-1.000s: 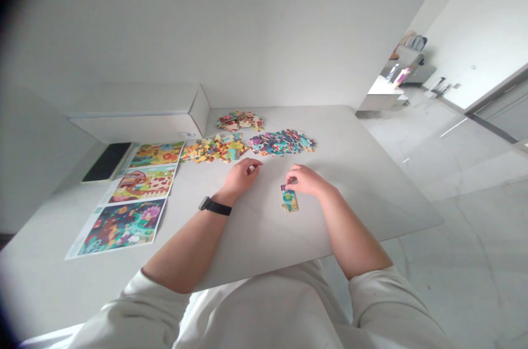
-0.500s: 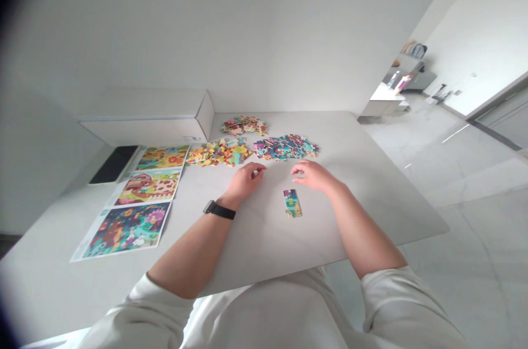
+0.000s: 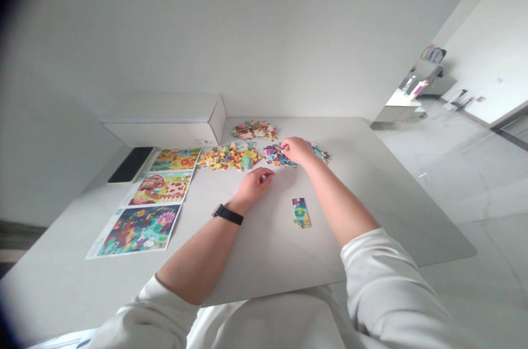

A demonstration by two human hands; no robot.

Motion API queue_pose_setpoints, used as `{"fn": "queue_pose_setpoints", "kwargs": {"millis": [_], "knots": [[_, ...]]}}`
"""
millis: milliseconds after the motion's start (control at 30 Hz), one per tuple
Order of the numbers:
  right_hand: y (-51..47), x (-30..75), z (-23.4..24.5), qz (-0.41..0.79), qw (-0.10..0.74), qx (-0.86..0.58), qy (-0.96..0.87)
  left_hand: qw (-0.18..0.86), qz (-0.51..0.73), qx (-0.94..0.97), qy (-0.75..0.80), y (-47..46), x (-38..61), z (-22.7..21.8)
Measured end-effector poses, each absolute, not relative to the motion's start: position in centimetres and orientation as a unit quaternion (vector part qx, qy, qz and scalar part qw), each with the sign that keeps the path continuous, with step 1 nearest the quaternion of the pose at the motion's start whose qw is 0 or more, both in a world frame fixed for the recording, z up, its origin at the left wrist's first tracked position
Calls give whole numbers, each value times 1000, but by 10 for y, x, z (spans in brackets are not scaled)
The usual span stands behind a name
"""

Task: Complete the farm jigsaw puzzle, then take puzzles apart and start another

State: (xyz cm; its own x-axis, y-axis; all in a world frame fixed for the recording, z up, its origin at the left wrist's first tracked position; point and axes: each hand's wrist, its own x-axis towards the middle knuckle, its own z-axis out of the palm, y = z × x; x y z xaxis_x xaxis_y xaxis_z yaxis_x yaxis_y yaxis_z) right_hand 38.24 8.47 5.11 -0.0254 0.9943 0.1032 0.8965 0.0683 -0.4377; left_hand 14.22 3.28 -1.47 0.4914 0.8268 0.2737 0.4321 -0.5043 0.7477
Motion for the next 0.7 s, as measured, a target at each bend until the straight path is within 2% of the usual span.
{"fn": "queue_pose_setpoints", "kwargs": {"millis": [200, 367, 533, 700], "knots": [[136, 347, 33, 91, 154, -657, -733, 320, 324, 796, 399, 36, 144, -16], [148, 337, 26, 106, 120, -643, -749, 328, 324, 791, 402, 37, 145, -18], [133, 352, 31, 111, 225, -629, -736, 323, 321, 796, 399, 37, 145, -17], [87, 388, 35, 350, 409, -608, -584, 326, 328, 792, 399, 36, 143, -14]]}}
